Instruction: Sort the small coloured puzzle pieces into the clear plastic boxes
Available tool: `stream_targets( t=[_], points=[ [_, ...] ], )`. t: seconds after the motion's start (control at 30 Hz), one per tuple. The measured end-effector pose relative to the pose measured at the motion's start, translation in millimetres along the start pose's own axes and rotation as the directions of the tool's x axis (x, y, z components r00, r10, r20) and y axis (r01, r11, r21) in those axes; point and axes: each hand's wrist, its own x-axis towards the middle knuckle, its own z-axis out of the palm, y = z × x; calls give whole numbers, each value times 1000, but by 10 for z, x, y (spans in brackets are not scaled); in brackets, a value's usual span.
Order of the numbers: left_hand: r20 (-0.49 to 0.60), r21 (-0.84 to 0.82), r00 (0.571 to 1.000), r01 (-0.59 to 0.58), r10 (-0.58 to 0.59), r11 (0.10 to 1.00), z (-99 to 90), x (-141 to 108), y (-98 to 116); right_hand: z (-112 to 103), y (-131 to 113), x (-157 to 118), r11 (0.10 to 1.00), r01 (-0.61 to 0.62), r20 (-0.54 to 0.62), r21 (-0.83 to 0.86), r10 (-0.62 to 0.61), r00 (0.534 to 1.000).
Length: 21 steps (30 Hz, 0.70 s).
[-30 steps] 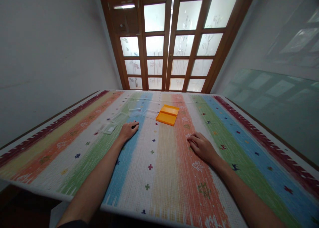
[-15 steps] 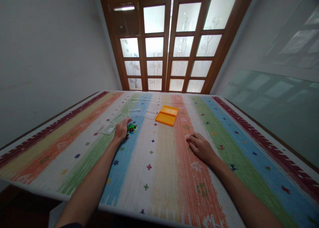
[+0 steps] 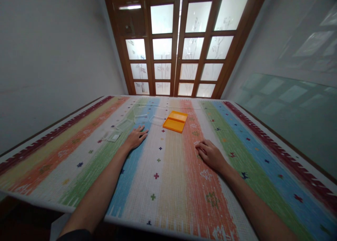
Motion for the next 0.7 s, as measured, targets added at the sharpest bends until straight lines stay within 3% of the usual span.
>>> stream_targets(
  t=[0.23,0.43,0.57,0.7],
  points=[
    [-40,-70,999,0,-3,998,-18,-10,33,-2,-2,1,1000,-3,-2,1,3,1000],
    [-184,-239,979,41,-87,970,-56,-34,23,1,4,-2,1000,-15,15,6,14,1000],
    [-330,-351,930,35,-159,936,-136,-58,53,14,22,-8,1000,-9,17,-2,9,1000],
    [-483,-426,848,-9,-219,905,-254,-78,126,18,23,-9,1000,-10,17,-4,10,1000]
  ],
)
